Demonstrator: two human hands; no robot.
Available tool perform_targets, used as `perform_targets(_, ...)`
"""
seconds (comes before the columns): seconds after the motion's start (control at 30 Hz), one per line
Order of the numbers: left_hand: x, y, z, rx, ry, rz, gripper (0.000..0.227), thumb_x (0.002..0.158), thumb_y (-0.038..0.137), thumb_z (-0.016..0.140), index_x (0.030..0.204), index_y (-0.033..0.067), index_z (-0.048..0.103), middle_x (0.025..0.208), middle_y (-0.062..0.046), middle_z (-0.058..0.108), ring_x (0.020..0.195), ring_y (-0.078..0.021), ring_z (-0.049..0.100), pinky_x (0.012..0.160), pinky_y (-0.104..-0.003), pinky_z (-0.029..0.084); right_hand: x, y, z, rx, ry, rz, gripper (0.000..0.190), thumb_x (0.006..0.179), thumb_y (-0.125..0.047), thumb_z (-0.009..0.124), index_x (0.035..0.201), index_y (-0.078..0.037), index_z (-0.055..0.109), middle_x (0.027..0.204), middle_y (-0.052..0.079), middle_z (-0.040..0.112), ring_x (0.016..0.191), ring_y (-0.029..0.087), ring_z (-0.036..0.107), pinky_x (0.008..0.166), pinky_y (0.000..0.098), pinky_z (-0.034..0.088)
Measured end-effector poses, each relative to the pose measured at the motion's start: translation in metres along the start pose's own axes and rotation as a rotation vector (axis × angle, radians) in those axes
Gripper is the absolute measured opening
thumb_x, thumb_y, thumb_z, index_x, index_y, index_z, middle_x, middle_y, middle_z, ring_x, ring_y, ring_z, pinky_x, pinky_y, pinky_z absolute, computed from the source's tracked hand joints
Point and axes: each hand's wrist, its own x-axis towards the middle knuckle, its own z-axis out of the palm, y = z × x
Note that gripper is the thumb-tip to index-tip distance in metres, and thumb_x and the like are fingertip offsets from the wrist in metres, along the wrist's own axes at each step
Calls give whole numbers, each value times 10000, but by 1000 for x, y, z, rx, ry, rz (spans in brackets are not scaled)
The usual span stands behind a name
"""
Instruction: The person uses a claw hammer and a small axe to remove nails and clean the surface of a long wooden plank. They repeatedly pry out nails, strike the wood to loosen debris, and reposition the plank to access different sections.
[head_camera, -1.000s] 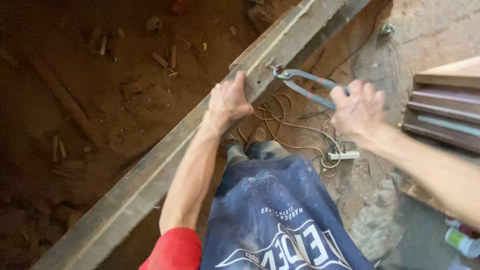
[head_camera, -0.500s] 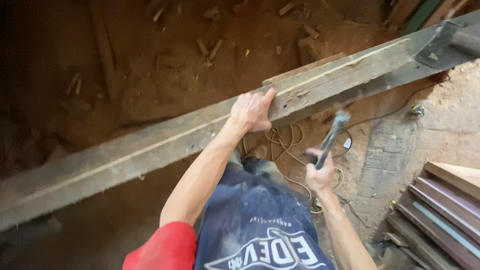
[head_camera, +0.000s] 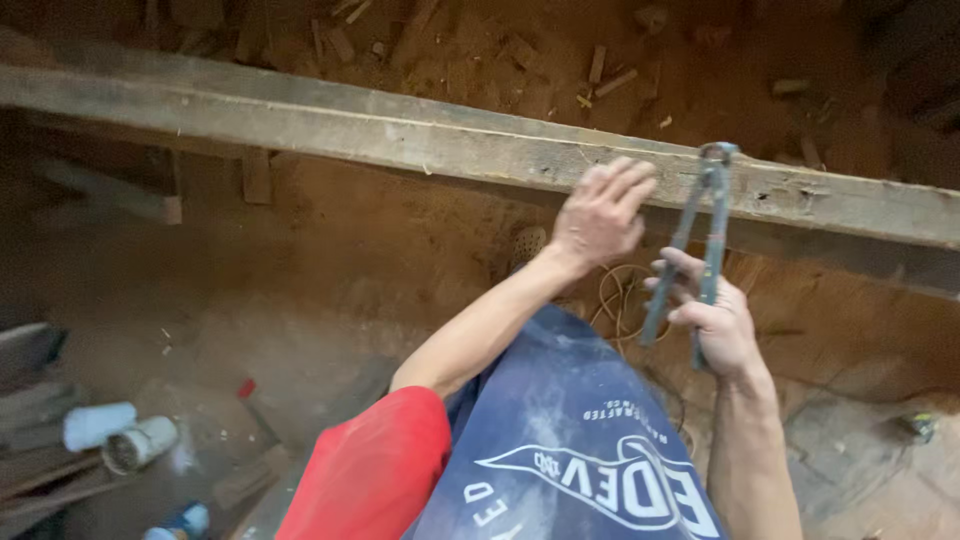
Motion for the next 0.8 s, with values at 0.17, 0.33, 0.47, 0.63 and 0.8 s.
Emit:
perform_targets(0.17, -49, -56, -20, 274, 51, -305, 818, 793, 153, 722, 1549, 100, 415, 1647, -146, 344, 1527, -372, 282, 1255, -585, 240, 7, 13, 13, -203, -68, 123, 784, 662, 55, 507, 1444, 6, 544, 1387, 153, 607, 1228, 281, 651, 817, 341, 520)
perform_targets(0.33, -69, -80, -37, 313, 33, -393, 990, 750, 140, 736, 1620, 233, 273, 1688, -107, 264, 1555, -398, 267, 1263, -628, 243, 7, 28, 28, -168, -78, 103, 776, 633, 51, 519, 1406, 12, 576, 1365, 159, 609, 1199, 259, 647, 879, 349, 554)
perform_targets(0.47, -63, -69, -34, 319, 47, -304, 989, 726, 134, 739, 1577, 369, 293, 1630, -234, 255, 1484, -513, 282, 1190, -713, 256, 0, 36, 31, -360, -35, 37, 725, 643, 57, 539, 1363, 8, 611, 1323, 149, 653, 1168, 236, 660, 889, 335, 551)
perform_targets(0.63, -68, -78, -53, 394, 143, -233, 796, 824, 181, 700, 1542, 376, 418, 1614, -149, 388, 1452, -410, 391, 1191, -630, 290, 14, 24, 65, -510, -5, 47, 710, 659, 39, 546, 1353, -58, 662, 1166, 151, 723, 1067, 228, 683, 926, 327, 539)
perform_targets(0.8, -85, -140, -84, 118, 233, -332, 481, 890, 314, 661, 1360, 221, 621, 1559, -78, 489, 1475, -296, 419, 1247, -537, 287, 47, -2, 143, -1103, 74, -186, 606, 691, 18, 666, 1283, -87, 739, 1095, 146, 569, 997, 292, 591, 942, 410, 500)
